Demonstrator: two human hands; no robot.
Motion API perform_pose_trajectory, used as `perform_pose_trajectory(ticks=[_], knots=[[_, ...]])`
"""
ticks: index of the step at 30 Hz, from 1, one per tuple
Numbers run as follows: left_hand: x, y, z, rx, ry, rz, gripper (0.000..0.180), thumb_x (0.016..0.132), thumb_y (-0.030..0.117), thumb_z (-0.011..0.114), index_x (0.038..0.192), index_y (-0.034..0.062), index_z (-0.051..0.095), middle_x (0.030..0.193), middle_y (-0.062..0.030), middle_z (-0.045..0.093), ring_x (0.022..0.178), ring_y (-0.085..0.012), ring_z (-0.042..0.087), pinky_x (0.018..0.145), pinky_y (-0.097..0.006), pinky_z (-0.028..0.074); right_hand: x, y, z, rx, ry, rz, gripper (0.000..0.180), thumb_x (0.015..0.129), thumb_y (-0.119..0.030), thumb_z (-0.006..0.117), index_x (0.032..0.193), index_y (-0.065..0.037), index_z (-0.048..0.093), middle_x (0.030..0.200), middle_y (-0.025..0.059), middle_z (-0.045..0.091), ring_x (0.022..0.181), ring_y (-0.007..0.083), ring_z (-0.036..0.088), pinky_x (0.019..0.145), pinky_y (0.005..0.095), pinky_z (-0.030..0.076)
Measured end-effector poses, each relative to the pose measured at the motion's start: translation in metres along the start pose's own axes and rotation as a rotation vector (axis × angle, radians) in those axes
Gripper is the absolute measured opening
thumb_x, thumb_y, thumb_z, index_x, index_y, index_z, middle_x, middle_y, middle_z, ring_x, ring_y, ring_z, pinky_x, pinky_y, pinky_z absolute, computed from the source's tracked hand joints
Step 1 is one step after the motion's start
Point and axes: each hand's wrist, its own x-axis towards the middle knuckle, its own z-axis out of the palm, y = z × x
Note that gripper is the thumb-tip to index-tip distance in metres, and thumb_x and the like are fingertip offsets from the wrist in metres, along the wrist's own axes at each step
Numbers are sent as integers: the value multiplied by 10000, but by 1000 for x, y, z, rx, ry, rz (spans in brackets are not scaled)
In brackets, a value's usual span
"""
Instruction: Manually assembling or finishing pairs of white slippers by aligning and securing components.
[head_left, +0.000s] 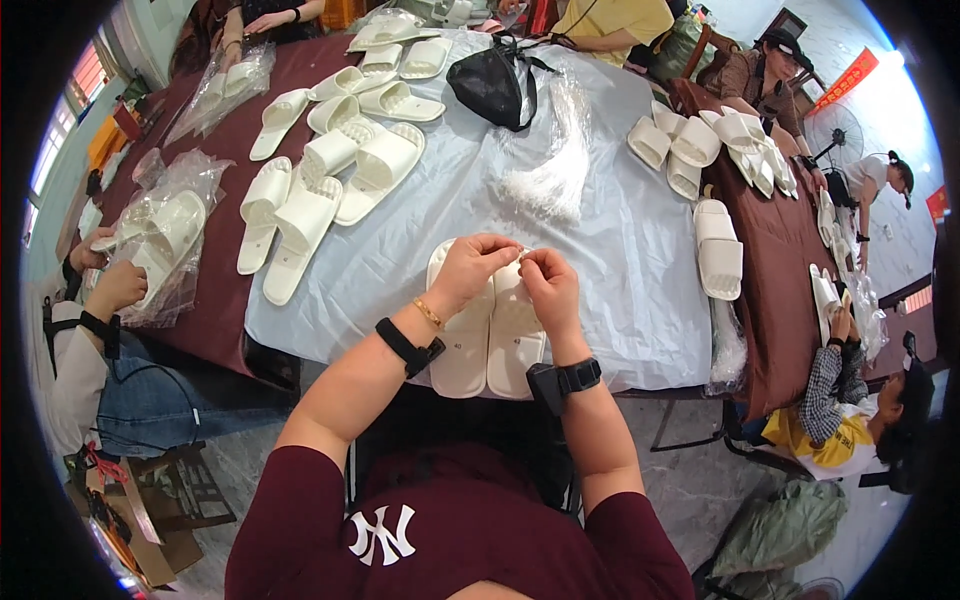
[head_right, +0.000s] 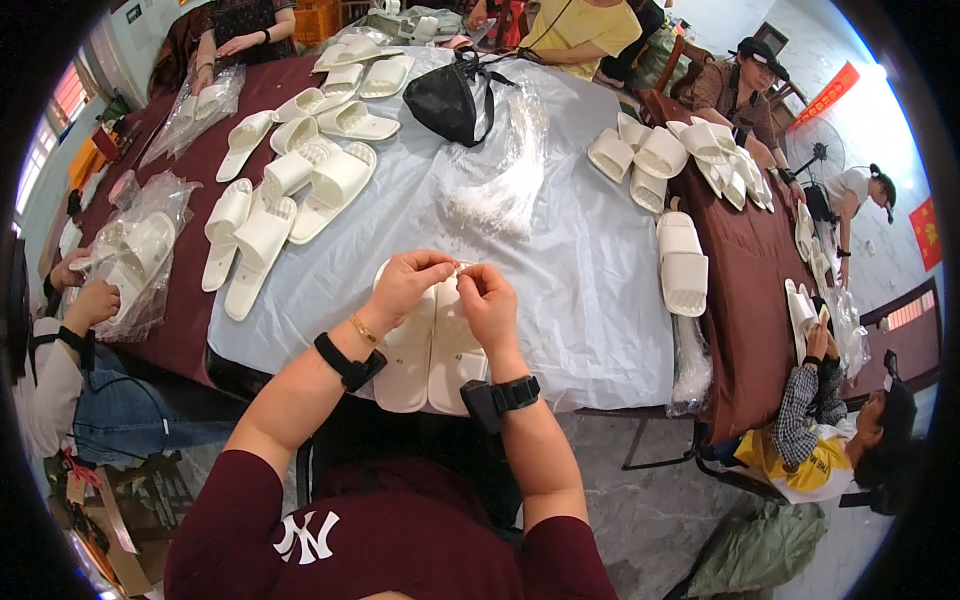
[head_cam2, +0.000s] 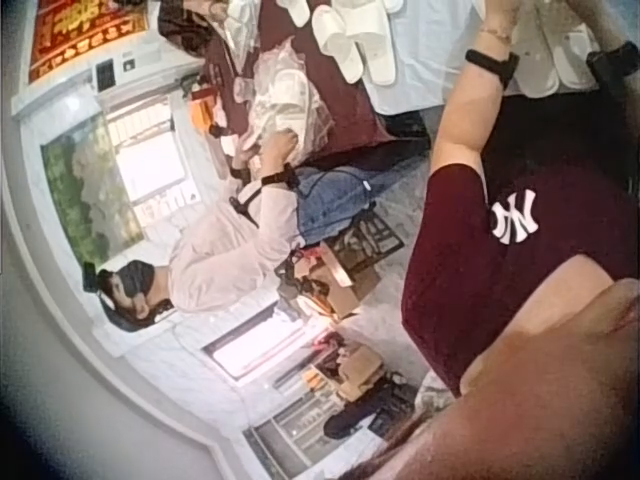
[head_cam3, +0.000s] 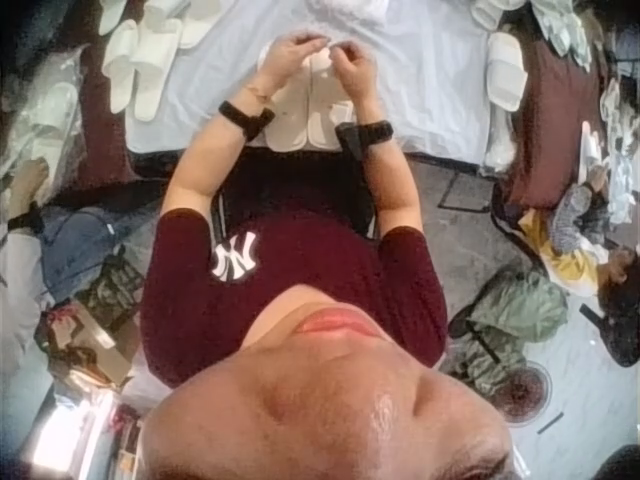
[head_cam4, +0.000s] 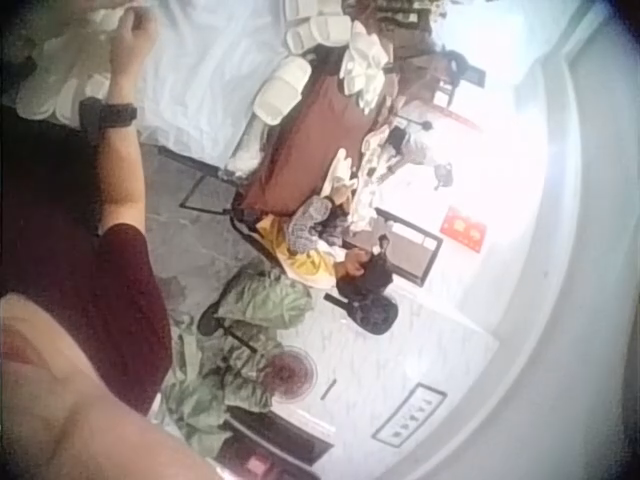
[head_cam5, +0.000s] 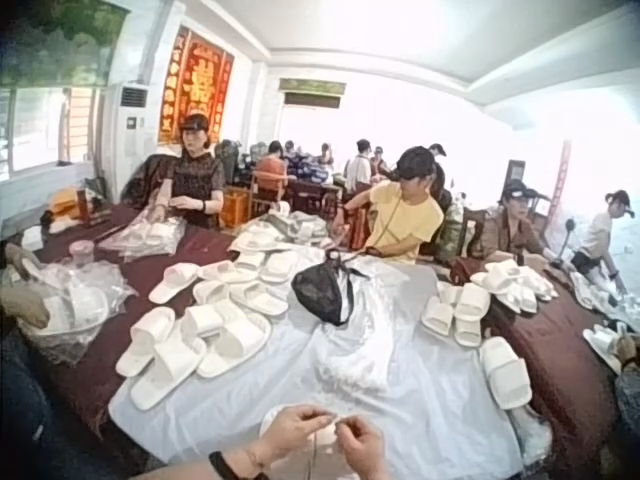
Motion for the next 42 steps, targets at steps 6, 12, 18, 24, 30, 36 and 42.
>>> perform_pose_trajectory(ticks=[6, 12, 18, 24, 30, 36, 42], knots=[[-2, 1, 1, 48, -13, 11, 196, 867, 105, 641, 1011, -21, 680, 930, -43, 674, 846, -90, 584, 775, -225, 460, -2, 1, 0, 3, -17, -2, 85, 874, -58, 562, 900, 4, 614, 765, 2, 614, 634, 48, 523, 549, 197, 414], [1, 1, -1, 113, -13, 38, 178, 851, 109, 656, 963, -24, 693, 879, -32, 672, 806, -76, 579, 741, -214, 461, 0, 0, 1, -19, 21, -8, 99, 846, -88, 596, 853, 7, 625, 706, -11, 609, 613, 41, 516, 541, 208, 418], [7, 1, 0, 216, -32, 66, 136, 816, 120, 667, 848, -10, 692, 798, -3, 657, 717, -55, 544, 643, -215, 437, 3, -1, -5, -99, 23, -39, 81, 856, -58, 570, 855, 6, 620, 724, -15, 598, 631, 43, 517, 543, 201, 411], [6, 0, 5, 593, -103, 78, 176, 783, 153, 675, 788, -23, 677, 669, -30, 636, 634, -71, 542, 578, -243, 432, -1, 2, -9, -177, 61, -73, 114, 847, -100, 580, 807, -3, 626, 619, 25, 591, 570, 70, 530, 514, 257, 437], [-6, -10, -10, 321, 46, 71, 208, 809, 206, 672, 867, 8, 693, 725, -59, 661, 660, -91, 579, 581, -260, 454, -2, 13, 14, -143, 87, -106, 120, 851, -99, 579, 816, 7, 622, 637, 34, 595, 585, 75, 524, 529, 252, 432], [5, -4, 13, 281, -53, 53, 167, 852, 139, 669, 945, 0, 674, 811, -29, 659, 750, -78, 572, 678, -224, 460, -3, -1, -11, -67, 55, -14, 89, 850, -61, 564, 824, -3, 627, 638, -16, 567, 555, 44, 493, 483, 227, 399], [-2, -3, -2, 234, -22, 77, 144, 845, 96, 660, 927, -21, 674, 857, -31, 668, 782, -77, 587, 722, -219, 477, 0, -3, 2, -82, 31, 8, 101, 841, -79, 583, 805, 4, 629, 624, 2, 584, 563, 55, 529, 502, 228, 426]])
